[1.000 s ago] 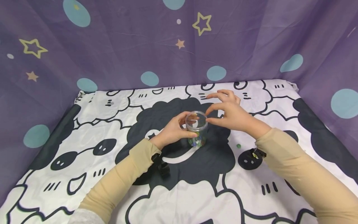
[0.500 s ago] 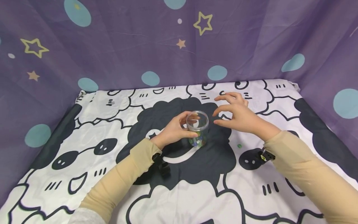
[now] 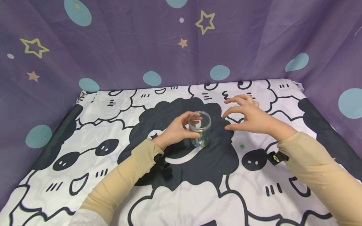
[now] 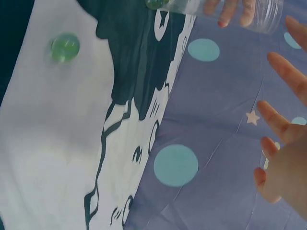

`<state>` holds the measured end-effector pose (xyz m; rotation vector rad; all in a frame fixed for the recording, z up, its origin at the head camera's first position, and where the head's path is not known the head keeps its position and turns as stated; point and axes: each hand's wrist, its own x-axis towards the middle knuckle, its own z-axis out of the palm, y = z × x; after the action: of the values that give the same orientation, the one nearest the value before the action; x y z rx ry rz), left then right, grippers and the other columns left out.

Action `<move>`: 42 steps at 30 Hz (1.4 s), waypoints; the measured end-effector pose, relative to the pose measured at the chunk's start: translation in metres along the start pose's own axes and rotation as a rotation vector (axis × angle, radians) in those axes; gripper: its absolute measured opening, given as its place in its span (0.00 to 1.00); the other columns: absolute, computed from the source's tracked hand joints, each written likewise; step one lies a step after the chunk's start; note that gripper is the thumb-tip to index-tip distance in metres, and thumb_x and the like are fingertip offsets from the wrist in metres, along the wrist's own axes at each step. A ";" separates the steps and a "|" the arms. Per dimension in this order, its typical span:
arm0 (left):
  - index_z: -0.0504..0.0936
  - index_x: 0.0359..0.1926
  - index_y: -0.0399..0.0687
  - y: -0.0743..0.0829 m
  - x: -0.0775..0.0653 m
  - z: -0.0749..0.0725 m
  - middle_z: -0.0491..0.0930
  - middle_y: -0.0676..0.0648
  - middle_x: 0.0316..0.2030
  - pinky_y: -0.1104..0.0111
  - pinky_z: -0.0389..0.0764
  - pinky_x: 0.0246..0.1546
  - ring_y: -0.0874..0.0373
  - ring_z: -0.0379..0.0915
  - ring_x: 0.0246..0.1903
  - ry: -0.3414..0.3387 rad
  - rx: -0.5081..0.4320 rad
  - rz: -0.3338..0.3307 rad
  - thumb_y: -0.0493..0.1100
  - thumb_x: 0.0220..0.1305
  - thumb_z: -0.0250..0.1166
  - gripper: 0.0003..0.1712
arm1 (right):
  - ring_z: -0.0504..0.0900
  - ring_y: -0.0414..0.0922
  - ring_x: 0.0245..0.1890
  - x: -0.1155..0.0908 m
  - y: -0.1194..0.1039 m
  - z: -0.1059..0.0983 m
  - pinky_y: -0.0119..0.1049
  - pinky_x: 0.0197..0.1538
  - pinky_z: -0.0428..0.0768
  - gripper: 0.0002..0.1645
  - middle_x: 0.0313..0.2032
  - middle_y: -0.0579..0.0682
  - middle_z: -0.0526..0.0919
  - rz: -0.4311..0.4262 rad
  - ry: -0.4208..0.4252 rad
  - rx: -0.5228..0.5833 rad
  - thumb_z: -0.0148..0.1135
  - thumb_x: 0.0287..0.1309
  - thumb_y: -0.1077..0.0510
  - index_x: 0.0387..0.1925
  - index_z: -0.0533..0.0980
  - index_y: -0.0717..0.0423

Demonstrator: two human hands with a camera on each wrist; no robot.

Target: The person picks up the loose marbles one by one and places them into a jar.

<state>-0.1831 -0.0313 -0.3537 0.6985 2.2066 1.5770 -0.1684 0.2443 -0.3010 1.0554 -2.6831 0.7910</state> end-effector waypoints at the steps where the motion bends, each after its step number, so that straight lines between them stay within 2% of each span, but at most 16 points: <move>1: 0.68 0.61 0.47 0.000 0.000 0.000 0.71 0.43 0.62 0.69 0.74 0.60 0.48 0.65 0.63 0.000 0.000 -0.001 0.38 0.52 0.73 0.36 | 0.56 0.65 0.61 -0.002 0.001 -0.001 0.65 0.48 0.58 0.19 0.57 0.58 0.72 0.002 -0.005 -0.001 0.78 0.36 0.58 0.36 0.82 0.44; 9: 0.67 0.62 0.44 0.000 -0.001 0.000 0.70 0.43 0.62 0.69 0.74 0.60 0.48 0.65 0.63 -0.004 0.006 0.003 0.38 0.52 0.73 0.37 | 0.60 0.63 0.58 -0.016 0.016 -0.003 0.68 0.48 0.58 0.22 0.54 0.56 0.74 0.023 -0.061 -0.014 0.81 0.29 0.54 0.33 0.81 0.42; 12: 0.66 0.63 0.43 0.000 -0.001 0.000 0.70 0.42 0.62 0.68 0.74 0.60 0.48 0.65 0.63 -0.005 0.007 0.004 0.38 0.52 0.73 0.37 | 0.59 0.62 0.59 -0.020 0.020 -0.002 0.67 0.48 0.59 0.22 0.54 0.55 0.74 0.035 -0.083 -0.027 0.81 0.29 0.52 0.33 0.81 0.43; 22: 0.68 0.61 0.48 0.001 -0.001 0.001 0.71 0.43 0.62 0.68 0.74 0.60 0.49 0.65 0.63 0.000 0.006 -0.003 0.38 0.52 0.73 0.36 | 0.59 0.65 0.58 -0.029 0.028 0.003 0.67 0.45 0.60 0.21 0.56 0.59 0.73 0.050 -0.160 -0.038 0.81 0.30 0.51 0.33 0.82 0.42; 33: 0.67 0.63 0.44 0.001 -0.001 0.000 0.70 0.42 0.62 0.68 0.74 0.59 0.48 0.65 0.63 -0.001 0.000 0.005 0.38 0.52 0.73 0.38 | 0.56 0.66 0.60 -0.033 0.030 0.005 0.62 0.46 0.59 0.21 0.58 0.60 0.71 0.119 -0.259 -0.031 0.80 0.31 0.49 0.34 0.83 0.40; 42: 0.68 0.62 0.48 0.001 -0.001 0.000 0.71 0.43 0.62 0.68 0.74 0.60 0.50 0.66 0.62 0.003 0.002 -0.004 0.38 0.52 0.73 0.37 | 0.56 0.65 0.60 -0.037 0.031 0.010 0.64 0.47 0.57 0.20 0.57 0.60 0.71 0.123 -0.276 -0.005 0.80 0.31 0.50 0.32 0.82 0.37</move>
<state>-0.1819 -0.0311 -0.3526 0.6925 2.2109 1.5756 -0.1614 0.2799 -0.3348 1.0792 -3.0041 0.7040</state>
